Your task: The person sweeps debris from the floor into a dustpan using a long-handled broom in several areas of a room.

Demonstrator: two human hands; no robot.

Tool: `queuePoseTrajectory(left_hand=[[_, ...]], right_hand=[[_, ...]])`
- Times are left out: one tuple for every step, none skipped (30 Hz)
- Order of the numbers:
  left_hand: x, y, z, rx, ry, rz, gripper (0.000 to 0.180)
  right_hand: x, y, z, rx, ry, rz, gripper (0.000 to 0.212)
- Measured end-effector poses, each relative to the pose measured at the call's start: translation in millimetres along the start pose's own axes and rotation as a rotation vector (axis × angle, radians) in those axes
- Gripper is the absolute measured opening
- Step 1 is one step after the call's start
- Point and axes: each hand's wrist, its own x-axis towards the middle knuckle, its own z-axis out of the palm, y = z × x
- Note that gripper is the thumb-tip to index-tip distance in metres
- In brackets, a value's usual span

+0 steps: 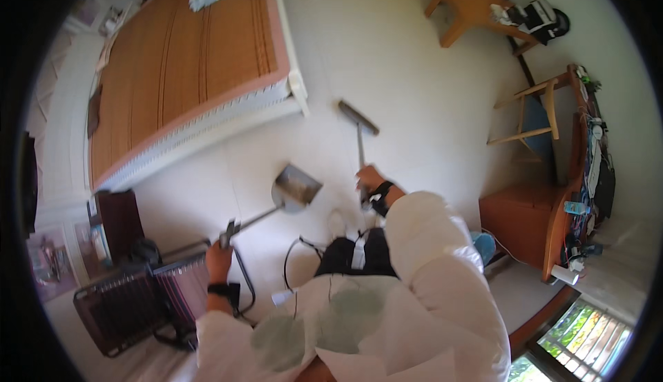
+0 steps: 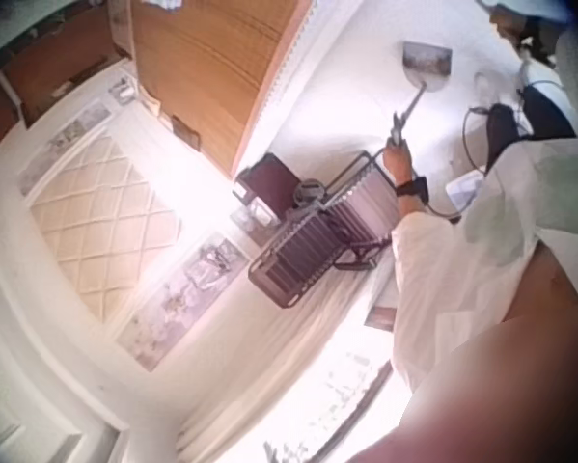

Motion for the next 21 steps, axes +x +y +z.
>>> queuePoseTrajectory(left_hand=[[-4, -1, 0, -0.081, -0.015, -0.025, 0.039], [-6, -1, 1, -0.092, -0.019, -0.048, 0.037], [-9, 0, 2, -0.104, 0.011, -0.033, 0.033], [-9, 1, 2, -0.107, 0.011, -0.036, 0.031], [-11, 3, 2, -0.12, 0.023, -0.023, 0.029], [-12, 4, 1, -0.117, 0.016, -0.012, 0.029], [-13, 6, 1, -0.132, 0.027, -0.013, 0.028], [-14, 9, 0, -0.155, 0.04, -0.009, 0.027], [-15, 13, -2, -0.162, 0.036, -0.005, 0.026], [-18, 17, -4, -0.177, 0.035, -0.001, 0.025], [-20, 21, -5, -0.204, 0.016, -0.005, 0.025], [-24, 27, -7, -0.206, 0.006, 0.017, 0.025], [-27, 34, -8, -0.211, -0.009, 0.031, 0.025], [-29, 41, -8, -0.209, -0.008, 0.065, 0.026], [-30, 50, -8, -0.203, -0.01, 0.098, 0.026], [-29, 58, -7, -0.187, -0.016, 0.105, 0.026], [-26, 67, -6, -0.192, -0.006, 0.141, 0.026], [-21, 76, -4, -0.217, -0.006, 0.146, 0.027], [-12, 85, -2, -0.2, -0.014, 0.156, 0.027], [-3, 94, 0, -0.254, -0.028, 0.157, 0.027], [7, 105, 2, -0.308, -0.043, 0.158, 0.027]], right_hand=[[-1, -1, 20, -0.151, -0.044, -0.098, 0.022], [-5, -13, 38, -0.071, -0.171, -0.073, 0.019], [-11, -33, 52, -0.09, -0.375, -0.018, 0.015], [-15, -56, 59, -0.248, -0.543, -0.041, 0.013], [-26, -77, 55, -0.271, -0.51, -0.053, 0.011], [-35, -86, 35, 0.268, -0.508, 0.236, 0.023], [-43, -97, 13, 0.682, -0.366, 0.501, 0.039], [-53, -99, -19, 0.943, -0.396, 0.787, 0.048], [-58, -104, -48, 1.242, -0.389, 1.001, 0.059], [-62, -112, -69, 1.165, -0.451, 1.055, 0.061], [-68, -121, -87, 1.106, -0.475, 1.032, 0.064], [-73, -128, -103, 1.166, -0.508, 1.024, 0.066], [-83, -134, -115, 1.181, -0.479, 1.003, 0.064], [-88, -138, -124, 1.136, -0.437, 1.042, 0.063], [-97, -141, -130, 1.158, -0.393, 1.036, 0.062], [-105, -142, -134, 1.108, -0.326, 1.1, 0.058], [-113, -140, -139, 1.13, -0.298, 1.06, 0.058], [-121, -136, -143, 1.146, -0.208, 1.097, 0.049], [-129, -130, -148, 1.145, -0.094, 1.159, 0.042], [-136, -123, -154, 1.158, -0.011, 1.159, 0.02], [-141, -115, -160, 1.191, 0.0, 1.111, 0.02]])
